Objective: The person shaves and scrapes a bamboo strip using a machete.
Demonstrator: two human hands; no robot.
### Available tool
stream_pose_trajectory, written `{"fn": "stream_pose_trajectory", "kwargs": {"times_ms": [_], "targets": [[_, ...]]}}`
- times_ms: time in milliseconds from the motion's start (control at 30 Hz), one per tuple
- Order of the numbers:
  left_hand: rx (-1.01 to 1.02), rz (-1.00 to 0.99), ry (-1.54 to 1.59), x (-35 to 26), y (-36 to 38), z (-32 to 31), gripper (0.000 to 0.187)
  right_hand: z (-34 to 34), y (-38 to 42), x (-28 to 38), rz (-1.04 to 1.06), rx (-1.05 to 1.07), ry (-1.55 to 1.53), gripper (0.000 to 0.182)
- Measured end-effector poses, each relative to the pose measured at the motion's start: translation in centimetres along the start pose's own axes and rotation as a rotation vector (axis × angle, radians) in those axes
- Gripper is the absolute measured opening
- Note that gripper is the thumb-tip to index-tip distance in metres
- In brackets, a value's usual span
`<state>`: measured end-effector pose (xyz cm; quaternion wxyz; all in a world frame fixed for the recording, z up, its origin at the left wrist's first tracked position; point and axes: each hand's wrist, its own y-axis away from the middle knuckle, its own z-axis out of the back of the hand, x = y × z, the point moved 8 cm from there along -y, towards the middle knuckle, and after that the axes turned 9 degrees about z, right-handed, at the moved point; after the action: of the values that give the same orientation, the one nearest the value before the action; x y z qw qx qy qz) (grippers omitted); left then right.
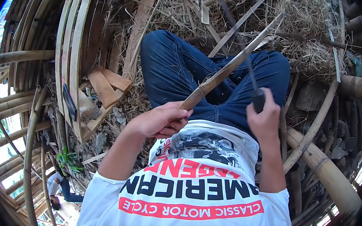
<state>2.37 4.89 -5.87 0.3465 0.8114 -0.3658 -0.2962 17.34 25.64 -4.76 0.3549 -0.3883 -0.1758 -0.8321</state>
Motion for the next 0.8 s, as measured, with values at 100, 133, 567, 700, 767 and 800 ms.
{"fn": "stream_pose_trajectory", "kwargs": {"times_ms": [100, 133, 567, 700, 767, 800], "targets": [[0.019, 0.002, 0.027, -0.7, 0.0, 0.1, 0.026, -2.5, 0.9, 3.5, 0.157, 0.107, -0.049, 0.036], [0.036, 0.006, 0.052, -0.5, 0.0, -0.1, 0.024, -3.3, 1.1, 4.2, 0.180, 0.158, -0.029, 0.037], [-0.082, -0.017, 0.017, 0.1, 0.4, -1.3, 0.011, -0.8, -4.6, -4.1, 0.102, 0.161, 0.332, 0.032], [-0.032, 0.019, 0.079, 0.1, -0.2, 0.3, 0.017, 0.4, -4.7, -2.7, 0.141, 0.094, 0.373, 0.033], [-0.033, 0.016, 0.082, -0.1, -0.1, 0.2, 0.018, 0.5, -4.2, -1.9, 0.125, 0.089, 0.380, 0.033], [0.034, 0.005, 0.104, -0.1, -0.1, -0.3, 0.018, 0.7, -4.0, -1.5, 0.088, 0.067, 0.374, 0.032]]}}
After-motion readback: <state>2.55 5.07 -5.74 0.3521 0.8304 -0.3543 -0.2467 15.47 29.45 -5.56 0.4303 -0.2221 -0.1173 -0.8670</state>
